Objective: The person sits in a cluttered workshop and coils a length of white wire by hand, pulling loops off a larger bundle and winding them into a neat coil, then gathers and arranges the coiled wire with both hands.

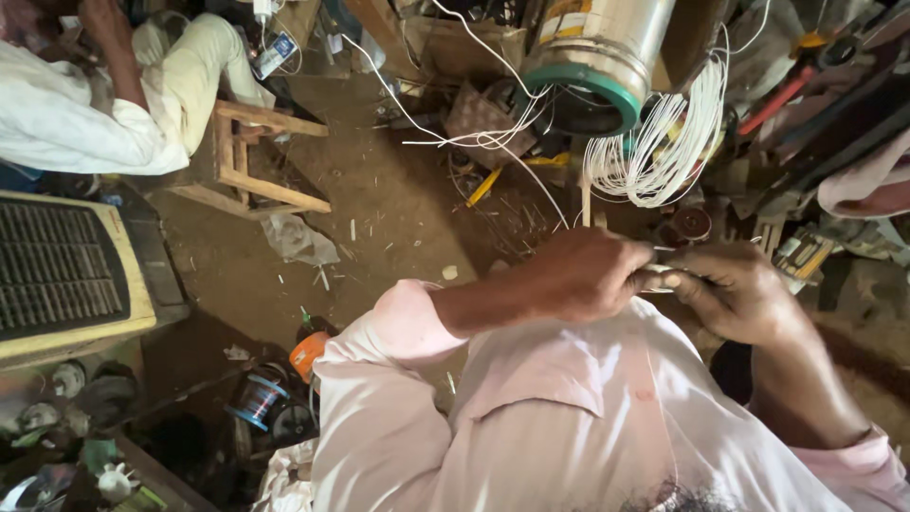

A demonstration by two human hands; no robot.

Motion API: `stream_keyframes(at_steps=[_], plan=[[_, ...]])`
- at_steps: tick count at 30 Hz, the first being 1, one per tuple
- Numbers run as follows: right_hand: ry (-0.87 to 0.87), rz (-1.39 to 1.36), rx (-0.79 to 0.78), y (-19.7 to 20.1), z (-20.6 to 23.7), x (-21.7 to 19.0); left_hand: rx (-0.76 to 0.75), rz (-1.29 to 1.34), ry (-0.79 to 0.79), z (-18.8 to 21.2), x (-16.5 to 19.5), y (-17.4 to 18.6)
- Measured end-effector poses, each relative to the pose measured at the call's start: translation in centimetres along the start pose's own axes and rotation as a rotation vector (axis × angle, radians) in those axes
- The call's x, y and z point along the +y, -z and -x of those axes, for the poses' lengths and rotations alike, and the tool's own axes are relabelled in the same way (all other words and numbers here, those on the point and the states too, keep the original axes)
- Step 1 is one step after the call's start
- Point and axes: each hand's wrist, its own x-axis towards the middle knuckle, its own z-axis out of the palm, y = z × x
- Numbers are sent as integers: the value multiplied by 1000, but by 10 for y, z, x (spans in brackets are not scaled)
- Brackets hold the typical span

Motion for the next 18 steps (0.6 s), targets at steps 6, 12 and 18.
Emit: stream_keyframes(at_steps=[6, 12, 18], plan=[[51, -16, -17, 3, 0, -3, -38, 325, -119, 0, -5, 10], [74, -111, -8, 8, 6, -3, -103, 298, -160, -2, -5, 13], [6, 25, 145, 11, 4, -27, -97, 702, -174, -15, 2, 2]])
